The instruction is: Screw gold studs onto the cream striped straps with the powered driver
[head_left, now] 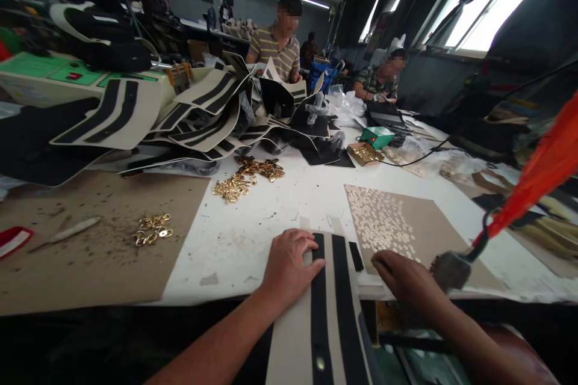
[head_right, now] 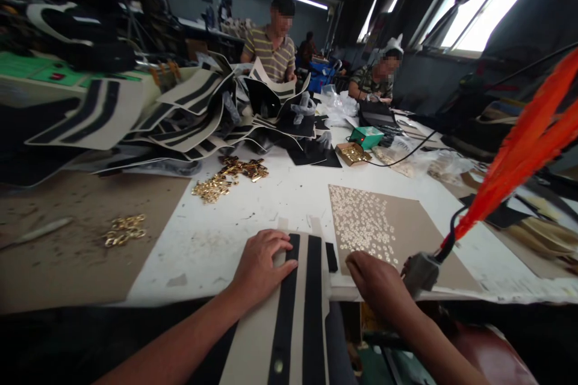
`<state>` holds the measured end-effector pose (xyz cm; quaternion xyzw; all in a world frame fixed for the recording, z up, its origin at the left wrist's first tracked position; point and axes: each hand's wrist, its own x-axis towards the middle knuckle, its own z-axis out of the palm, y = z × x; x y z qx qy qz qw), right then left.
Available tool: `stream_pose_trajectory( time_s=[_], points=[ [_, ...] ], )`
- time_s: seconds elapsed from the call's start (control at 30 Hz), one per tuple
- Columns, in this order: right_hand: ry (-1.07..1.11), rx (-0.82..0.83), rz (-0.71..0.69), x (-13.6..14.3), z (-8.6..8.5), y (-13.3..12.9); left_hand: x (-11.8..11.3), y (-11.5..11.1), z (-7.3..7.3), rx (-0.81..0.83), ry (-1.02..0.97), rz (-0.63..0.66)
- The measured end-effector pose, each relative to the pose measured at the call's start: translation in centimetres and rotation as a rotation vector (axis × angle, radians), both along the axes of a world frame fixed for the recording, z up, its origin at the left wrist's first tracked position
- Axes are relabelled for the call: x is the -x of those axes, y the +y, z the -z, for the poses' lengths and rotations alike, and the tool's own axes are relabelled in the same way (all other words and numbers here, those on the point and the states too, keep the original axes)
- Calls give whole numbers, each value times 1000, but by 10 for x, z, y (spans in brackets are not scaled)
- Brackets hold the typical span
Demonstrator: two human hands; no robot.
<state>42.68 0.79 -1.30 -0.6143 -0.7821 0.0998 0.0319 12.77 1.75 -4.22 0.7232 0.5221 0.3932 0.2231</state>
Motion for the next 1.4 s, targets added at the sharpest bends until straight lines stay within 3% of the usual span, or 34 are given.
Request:
stream_pose_trajectory(
  time_s=[0.17,0.33,0.57,0.77,1.1,1.2,1.27,1.33,1.4],
  points=[
    [410,169,-44,79,-18,18,-1,-1,-1,9,2,1],
    [444,177,-118,116,-11,34,-1,-1,-1,22,8,15],
    [366,173,-111,115,-5,37,-1,0,-3,53,24,15],
    [476,240,52,118,-10,43,-1,0,-1,45,28,16],
    [408,185,37,122,-10,49,-2,0,-3,25,55,20],
    [519,120,53,118,-14,33,-3,0,-4,14,57,14],
    [652,14,117,104,-16,9,-3,0,-5,5,53,7],
    [734,-171,283,81,-15,-25,-3,0,-5,2,53,3],
    [686,-421,565,49,-14,-59,-3,0,-4,3,54,8]
  ],
)
